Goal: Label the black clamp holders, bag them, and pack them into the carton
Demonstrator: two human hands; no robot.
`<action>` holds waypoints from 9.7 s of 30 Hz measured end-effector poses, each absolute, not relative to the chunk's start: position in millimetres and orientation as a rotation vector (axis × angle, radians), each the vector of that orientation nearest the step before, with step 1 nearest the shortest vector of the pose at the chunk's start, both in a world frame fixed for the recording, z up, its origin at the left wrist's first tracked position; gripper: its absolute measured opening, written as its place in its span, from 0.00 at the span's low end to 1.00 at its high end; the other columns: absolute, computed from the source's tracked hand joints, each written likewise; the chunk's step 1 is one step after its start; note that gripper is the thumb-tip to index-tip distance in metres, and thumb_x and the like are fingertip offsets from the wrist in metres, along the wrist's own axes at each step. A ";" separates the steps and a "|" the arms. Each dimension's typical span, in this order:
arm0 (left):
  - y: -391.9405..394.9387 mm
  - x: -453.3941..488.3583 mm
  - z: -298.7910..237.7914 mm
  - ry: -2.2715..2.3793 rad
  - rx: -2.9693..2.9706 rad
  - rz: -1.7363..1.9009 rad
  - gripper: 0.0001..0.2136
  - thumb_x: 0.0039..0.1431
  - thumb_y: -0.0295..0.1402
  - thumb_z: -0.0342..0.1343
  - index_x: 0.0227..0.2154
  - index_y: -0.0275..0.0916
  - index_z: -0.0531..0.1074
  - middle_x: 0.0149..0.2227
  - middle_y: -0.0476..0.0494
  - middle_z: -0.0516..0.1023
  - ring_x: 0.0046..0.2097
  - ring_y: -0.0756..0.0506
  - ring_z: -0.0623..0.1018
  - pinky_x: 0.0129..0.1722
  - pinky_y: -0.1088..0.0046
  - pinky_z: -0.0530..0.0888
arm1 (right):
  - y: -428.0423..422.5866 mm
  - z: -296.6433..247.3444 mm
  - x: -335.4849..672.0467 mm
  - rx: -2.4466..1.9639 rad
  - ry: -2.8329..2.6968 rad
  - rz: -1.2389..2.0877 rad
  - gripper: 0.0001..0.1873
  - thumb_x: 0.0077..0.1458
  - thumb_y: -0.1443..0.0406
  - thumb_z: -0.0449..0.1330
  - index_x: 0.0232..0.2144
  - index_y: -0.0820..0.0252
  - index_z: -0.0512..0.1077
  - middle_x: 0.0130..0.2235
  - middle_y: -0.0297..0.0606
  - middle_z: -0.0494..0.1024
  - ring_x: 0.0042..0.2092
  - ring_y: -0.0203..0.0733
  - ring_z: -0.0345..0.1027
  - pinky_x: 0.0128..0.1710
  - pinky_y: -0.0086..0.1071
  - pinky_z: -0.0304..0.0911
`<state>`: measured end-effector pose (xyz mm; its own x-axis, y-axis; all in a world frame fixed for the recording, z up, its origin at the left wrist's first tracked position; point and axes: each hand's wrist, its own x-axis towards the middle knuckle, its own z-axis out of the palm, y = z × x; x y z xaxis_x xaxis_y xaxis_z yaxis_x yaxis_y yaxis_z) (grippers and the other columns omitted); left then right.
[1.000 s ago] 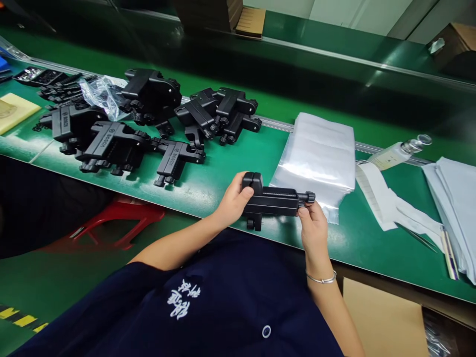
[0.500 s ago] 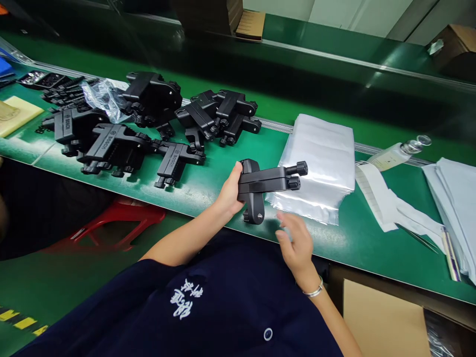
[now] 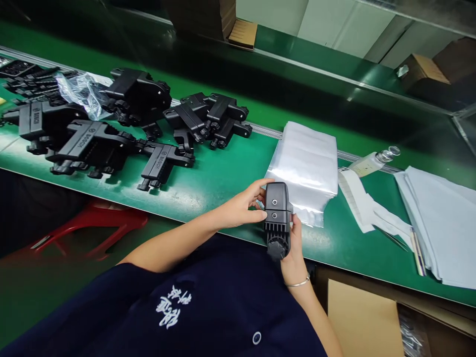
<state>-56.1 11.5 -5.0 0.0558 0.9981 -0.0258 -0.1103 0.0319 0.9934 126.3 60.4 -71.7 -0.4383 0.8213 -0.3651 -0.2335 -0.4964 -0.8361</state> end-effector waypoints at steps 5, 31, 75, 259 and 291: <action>17.7 -52.3 1.9 1.321 1.082 1.251 0.14 0.60 0.37 0.50 0.48 0.40 0.64 0.33 0.50 0.71 0.36 0.47 0.71 0.41 0.69 0.68 | 55.0 -75.0 129.7 -1.076 -1.074 1.964 0.22 0.58 0.44 0.53 0.37 0.51 0.75 0.33 0.38 0.79 0.40 0.47 0.75 0.40 0.41 0.75; -27.0 -73.2 -20.9 0.874 0.360 1.130 0.33 0.46 0.55 0.67 0.49 0.37 0.72 0.39 0.41 0.79 0.36 0.48 0.79 0.34 0.75 0.76 | 72.0 -37.0 155.4 -0.914 -1.306 1.747 0.24 0.46 0.50 0.71 0.39 0.58 0.72 0.28 0.33 0.78 0.25 0.39 0.74 0.25 0.31 0.74; 6.2 -123.9 -43.0 2.263 1.219 0.613 0.31 0.60 0.50 0.42 0.57 0.32 0.65 0.57 0.28 0.71 0.58 0.28 0.71 0.58 0.48 0.67 | 265.8 -38.8 302.2 -1.649 -1.712 0.623 0.21 0.55 0.56 0.58 0.45 0.65 0.75 0.50 0.52 0.76 0.51 0.50 0.69 0.54 0.42 0.61; -17.7 -51.9 -45.0 1.548 1.119 1.543 0.28 0.64 0.56 0.45 0.54 0.38 0.61 0.50 0.38 0.72 0.50 0.39 0.71 0.52 0.61 0.68 | 80.1 -51.2 148.4 -1.046 -1.355 1.803 0.21 0.51 0.49 0.66 0.42 0.54 0.74 0.40 0.36 0.76 0.39 0.39 0.66 0.39 0.33 0.63; -18.4 -49.3 -52.8 1.519 1.124 1.496 0.30 0.62 0.58 0.47 0.56 0.38 0.61 0.54 0.37 0.70 0.54 0.39 0.71 0.55 0.63 0.67 | 77.7 -52.2 153.2 -1.156 -1.666 1.347 0.22 0.58 0.46 0.58 0.34 0.57 0.75 0.32 0.37 0.76 0.36 0.42 0.68 0.38 0.35 0.64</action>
<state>-49.3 -18.4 -52.8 -0.3647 0.9273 0.0841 0.0983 -0.0514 0.9938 153.2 77.7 -52.2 -0.3633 0.9315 -0.0178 0.2121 0.0641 -0.9751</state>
